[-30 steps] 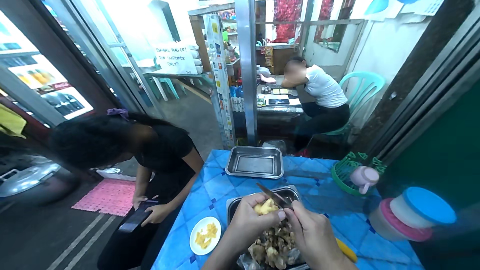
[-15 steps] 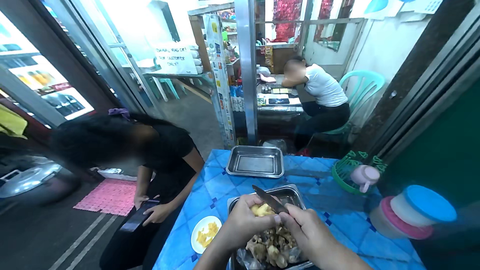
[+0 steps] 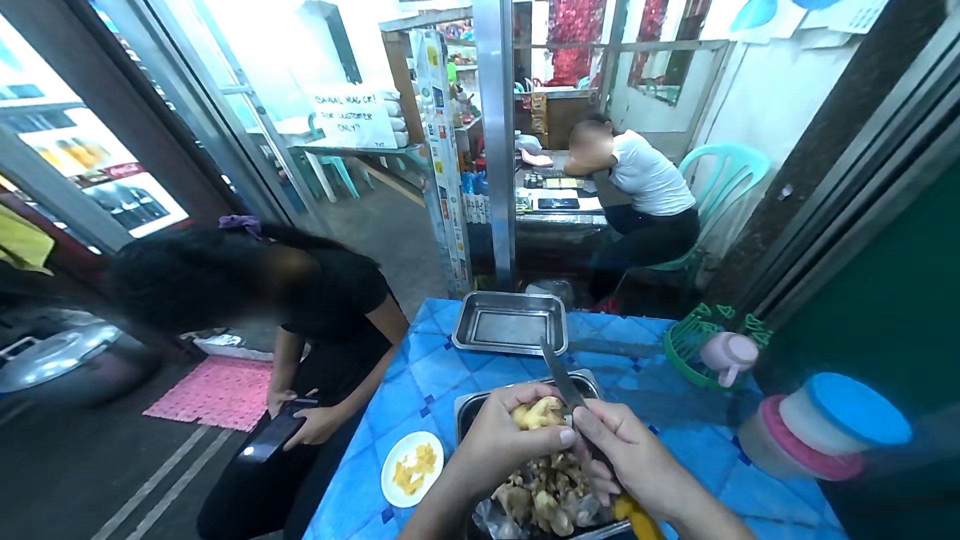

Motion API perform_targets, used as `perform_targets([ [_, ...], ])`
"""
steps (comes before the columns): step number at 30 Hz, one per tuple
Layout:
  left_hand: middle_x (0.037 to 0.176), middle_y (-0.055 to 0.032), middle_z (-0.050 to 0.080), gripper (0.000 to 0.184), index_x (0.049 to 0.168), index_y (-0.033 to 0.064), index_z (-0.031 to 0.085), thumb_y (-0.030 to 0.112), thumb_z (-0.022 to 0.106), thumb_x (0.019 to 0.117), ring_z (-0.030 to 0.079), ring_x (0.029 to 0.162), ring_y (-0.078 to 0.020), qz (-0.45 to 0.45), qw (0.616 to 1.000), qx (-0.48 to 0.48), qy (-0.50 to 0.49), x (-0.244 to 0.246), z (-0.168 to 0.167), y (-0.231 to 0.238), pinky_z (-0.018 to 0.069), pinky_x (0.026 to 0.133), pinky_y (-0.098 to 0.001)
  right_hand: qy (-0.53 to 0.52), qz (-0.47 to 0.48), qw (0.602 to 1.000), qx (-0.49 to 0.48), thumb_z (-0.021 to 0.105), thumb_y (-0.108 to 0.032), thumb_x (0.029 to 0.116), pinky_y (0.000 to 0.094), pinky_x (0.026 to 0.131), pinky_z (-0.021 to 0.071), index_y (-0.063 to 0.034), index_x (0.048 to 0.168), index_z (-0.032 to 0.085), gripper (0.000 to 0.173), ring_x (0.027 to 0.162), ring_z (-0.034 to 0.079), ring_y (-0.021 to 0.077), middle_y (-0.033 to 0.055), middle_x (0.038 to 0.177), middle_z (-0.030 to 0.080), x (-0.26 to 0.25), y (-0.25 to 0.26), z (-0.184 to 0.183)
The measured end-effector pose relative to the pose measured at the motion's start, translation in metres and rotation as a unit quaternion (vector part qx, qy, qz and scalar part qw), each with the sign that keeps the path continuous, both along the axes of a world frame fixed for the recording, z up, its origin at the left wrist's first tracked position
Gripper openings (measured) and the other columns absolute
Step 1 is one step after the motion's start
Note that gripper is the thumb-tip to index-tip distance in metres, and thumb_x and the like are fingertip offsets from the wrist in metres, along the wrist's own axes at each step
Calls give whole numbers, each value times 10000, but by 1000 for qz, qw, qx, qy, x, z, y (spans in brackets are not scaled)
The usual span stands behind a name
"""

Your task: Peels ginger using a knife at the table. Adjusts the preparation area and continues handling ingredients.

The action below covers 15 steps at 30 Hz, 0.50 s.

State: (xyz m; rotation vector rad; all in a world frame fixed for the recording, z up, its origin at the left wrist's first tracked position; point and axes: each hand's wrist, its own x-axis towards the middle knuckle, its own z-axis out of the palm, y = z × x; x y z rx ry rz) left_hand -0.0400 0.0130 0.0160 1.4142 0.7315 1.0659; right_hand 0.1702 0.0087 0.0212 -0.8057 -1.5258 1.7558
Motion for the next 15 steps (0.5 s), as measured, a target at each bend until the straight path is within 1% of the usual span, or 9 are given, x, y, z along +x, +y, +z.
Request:
perform_targets([
  [1,955,19,703,291,1079,92,732,217,825,834,592,673,-23,5,1000,-6,-3,-1,1,-1,491,567,-186,-34,-39,996,67,431,-327,1097,202,450,455,-130,937,593,301,473,463,22,-75,635,484,-2,-3,-1],
  [3,912,32,707,305,1071,109,735,230,847,815,584,642,-11,14,1000,-19,-10,-2,5,-3,485,547,-181,-88,-85,973,195,442,-329,1101,215,480,452,-86,959,630,338,506,471,32,-50,656,492,-2,-4,-8],
  [5,903,31,713,318,1080,110,736,225,851,807,576,617,-3,20,999,-30,-17,-2,7,-4,472,522,-175,-125,-104,947,276,443,-344,1102,230,489,450,-56,953,638,379,514,483,50,-14,642,497,-2,-4,-12],
  [6,920,19,718,332,1095,96,740,220,852,807,575,620,-6,19,999,-33,-26,-2,7,-5,468,518,-175,-148,-109,934,307,441,-356,1101,240,495,445,-45,943,633,398,519,487,62,4,632,498,-2,-3,-12],
  [8,975,-4,731,337,1107,76,742,217,848,819,609,669,-24,15,999,-33,-32,-2,7,-5,501,559,-189,-195,-127,903,361,425,-399,1101,263,494,436,-53,916,620,438,522,494,87,21,609,489,-2,-3,-14],
  [11,1007,2,729,314,1089,72,747,206,835,819,632,728,-34,23,999,-31,-9,-2,6,-4,526,614,-203,-266,-166,838,447,394,-420,1101,332,454,446,-74,878,603,462,488,521,152,33,562,483,-2,-3,-15],
  [12,999,10,729,306,1081,78,752,206,835,815,624,714,-26,27,999,-34,-2,-3,6,-4,516,600,-195,-281,-171,822,465,393,-409,1099,342,444,450,-77,875,602,452,481,530,166,34,557,486,-3,-4,-14],
  [13,985,17,725,300,1075,83,756,206,835,813,596,671,-13,28,999,-38,3,-4,7,-5,485,558,-180,-287,-174,814,475,395,-402,1099,341,440,453,-79,875,602,445,479,534,169,34,558,490,-3,-5,-14],
  [15,953,18,718,285,1077,91,752,198,825,824,557,615,-2,18,999,-38,-1,-3,7,-5,445,507,-168,-277,-175,821,468,395,-391,1102,323,452,451,-73,877,598,439,488,526,157,36,571,491,-2,-6,-14],
])
